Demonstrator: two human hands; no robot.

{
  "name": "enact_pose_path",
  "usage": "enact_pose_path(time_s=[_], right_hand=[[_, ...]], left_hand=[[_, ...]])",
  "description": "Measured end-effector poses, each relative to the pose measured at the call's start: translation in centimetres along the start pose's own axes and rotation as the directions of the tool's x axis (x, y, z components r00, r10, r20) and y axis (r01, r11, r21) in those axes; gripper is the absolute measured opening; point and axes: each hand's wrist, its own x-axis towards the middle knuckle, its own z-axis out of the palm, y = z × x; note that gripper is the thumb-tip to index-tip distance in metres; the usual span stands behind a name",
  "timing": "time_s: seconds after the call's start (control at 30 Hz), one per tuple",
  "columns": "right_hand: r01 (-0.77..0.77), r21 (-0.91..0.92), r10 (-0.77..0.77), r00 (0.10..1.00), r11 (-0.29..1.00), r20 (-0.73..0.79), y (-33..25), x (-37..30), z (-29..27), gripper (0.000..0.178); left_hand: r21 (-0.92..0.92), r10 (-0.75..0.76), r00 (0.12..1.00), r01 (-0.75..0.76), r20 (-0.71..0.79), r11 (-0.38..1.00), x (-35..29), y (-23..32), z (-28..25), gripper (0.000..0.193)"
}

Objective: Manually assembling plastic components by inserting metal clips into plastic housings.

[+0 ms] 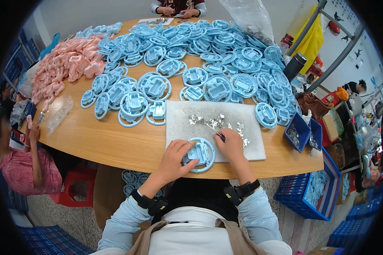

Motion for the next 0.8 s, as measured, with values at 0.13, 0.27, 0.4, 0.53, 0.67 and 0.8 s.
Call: enact_pose_path(time_s=[0.13, 0.27, 0.4, 0.53, 0.67, 0.8], right_hand=[[-0.034, 0.126, 0.041, 0.998, 0.991, -0.052, -0.3, -0.1, -0.6, 0.015], [-0.048, 0.15, 0.053, 0.998, 0.988, -0.032, 0.2, 0.0, -1.2, 0.016], [-0.063, 0.147, 0.061, 0.998, 0.987, 0.021, 0.2, -0.4, -0.9, 0.016], [0.012, 0.095, -0.013, 1.0, 0.995, 0.015, 0.3, -0.4, -0.3, 0.016], [0.033, 0.153, -0.033, 0.999, 0.988, -0.002, -0.4, -0.4, -0.7, 0.012], [0.027, 0.371, -0.057, 0.996, 0.928, 0.069, -1.3, -0.7, -0.7, 0.008]], left_hand=[[-0.004, -0.013, 1.0, 0.013, 0.009, 1.0, 0.1, 0.2, -0.1, 0.048], [-0.003, -0.01, 1.0, 0.01, 0.007, 1.0, 0.1, 0.3, -0.1, 0.048], [-0.004, -0.012, 1.0, 0.012, -0.001, 1.0, 0.1, 0.3, -0.1, 0.048], [0.0, -0.009, 1.0, 0.009, 0.001, 1.0, 0.1, 0.2, -0.1, 0.048], [0.002, -0.005, 1.0, 0.005, 0.001, 1.0, 0.0, 0.1, 0.0, 0.048], [0.002, 0.0, 1.0, 0.0, -0.009, 1.0, 0.0, 0.1, 0.0, 0.049]])
